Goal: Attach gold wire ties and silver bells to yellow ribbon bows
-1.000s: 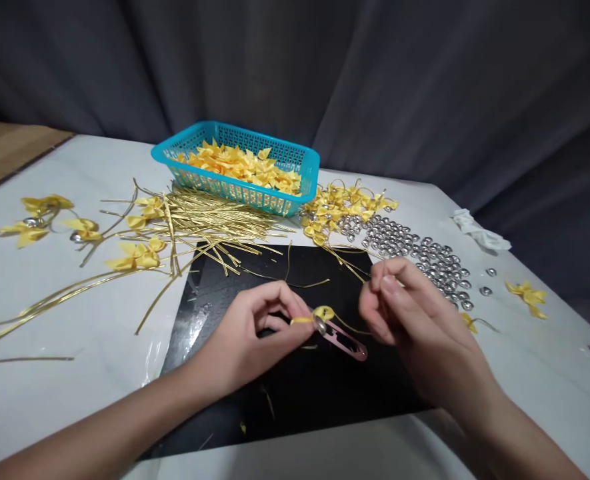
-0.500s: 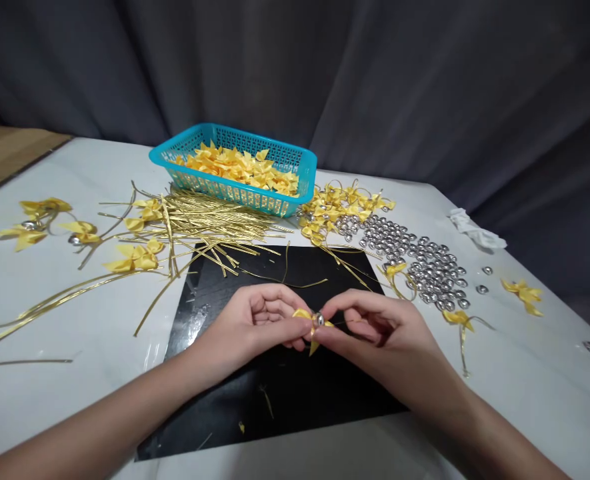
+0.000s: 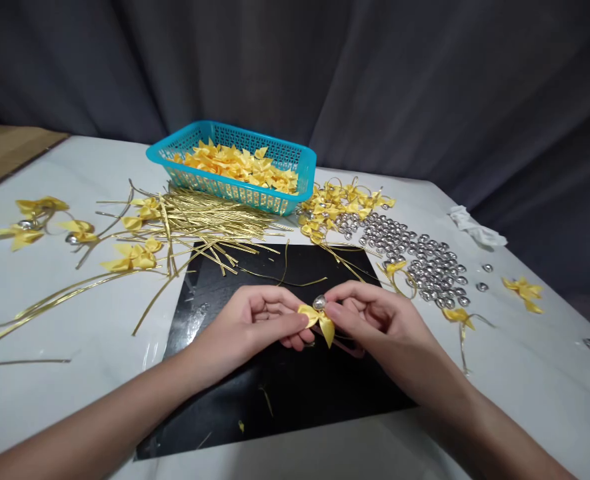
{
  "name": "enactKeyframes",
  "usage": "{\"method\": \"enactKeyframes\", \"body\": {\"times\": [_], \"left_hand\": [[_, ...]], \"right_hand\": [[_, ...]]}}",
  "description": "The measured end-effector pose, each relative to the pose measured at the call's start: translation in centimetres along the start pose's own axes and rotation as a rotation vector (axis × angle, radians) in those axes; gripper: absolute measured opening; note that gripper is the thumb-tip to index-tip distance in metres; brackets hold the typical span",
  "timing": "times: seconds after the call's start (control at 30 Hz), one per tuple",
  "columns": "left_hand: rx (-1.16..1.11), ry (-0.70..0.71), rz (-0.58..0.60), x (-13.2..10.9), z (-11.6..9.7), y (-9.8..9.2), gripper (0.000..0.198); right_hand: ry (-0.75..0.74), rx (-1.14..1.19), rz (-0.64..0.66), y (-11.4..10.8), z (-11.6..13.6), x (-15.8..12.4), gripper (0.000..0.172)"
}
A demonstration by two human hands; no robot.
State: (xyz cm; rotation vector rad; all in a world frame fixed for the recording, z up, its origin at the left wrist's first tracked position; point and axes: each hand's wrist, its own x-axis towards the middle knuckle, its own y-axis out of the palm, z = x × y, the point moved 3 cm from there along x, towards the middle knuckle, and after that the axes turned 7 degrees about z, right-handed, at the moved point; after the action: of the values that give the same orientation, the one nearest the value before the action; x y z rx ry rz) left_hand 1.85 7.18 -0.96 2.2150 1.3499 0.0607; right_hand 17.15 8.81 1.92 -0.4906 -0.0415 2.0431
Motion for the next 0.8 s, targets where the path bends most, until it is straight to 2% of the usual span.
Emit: {"method": "enactKeyframes", "body": {"times": [0.17,0.3,0.37,0.47,0.57,0.73,0.8], "left_hand": [[0.042,-0.031,-0.07,0.1,-0.2,0.2,0.012],[0.08,-0.023,-0.103,0.1,-0.1,0.4,0.013],[0.104,-0.033,-0.111,0.1,0.0,0.6,0.014],[0.173,-0.024,-0.128,0.1,0.1,0.8,0.015],[0.234,-0.024,-0.144,0.2,0.2,0.8,0.018],[0.295,-0.053,-0.147,0.1,0.3,0.7,0.018],[0.286,-0.061,-0.132,0.1,0.2,0.7,0.019]], "right_hand": [[-0.099,-0.035,-0.015,-2.0,1.2,-0.7,0.02],[-0.368,-0.078,-0.224,-5.2,3.2,-2.0,0.015],[-0.466,-0.069,-0.325,-6.1,4.0,-2.6,0.016],[-0.528,-0.127,-0.466,-6.0,4.5,-3.5,0.014],[-0.514,-0.202,-0.603,-5.3,4.9,-4.1,0.015],[-0.509,-0.153,-0.735,-4.7,5.2,-4.3,0.017],[-0.557,-0.241,-0.713,-4.8,4.9,-3.9,0.013]]}}
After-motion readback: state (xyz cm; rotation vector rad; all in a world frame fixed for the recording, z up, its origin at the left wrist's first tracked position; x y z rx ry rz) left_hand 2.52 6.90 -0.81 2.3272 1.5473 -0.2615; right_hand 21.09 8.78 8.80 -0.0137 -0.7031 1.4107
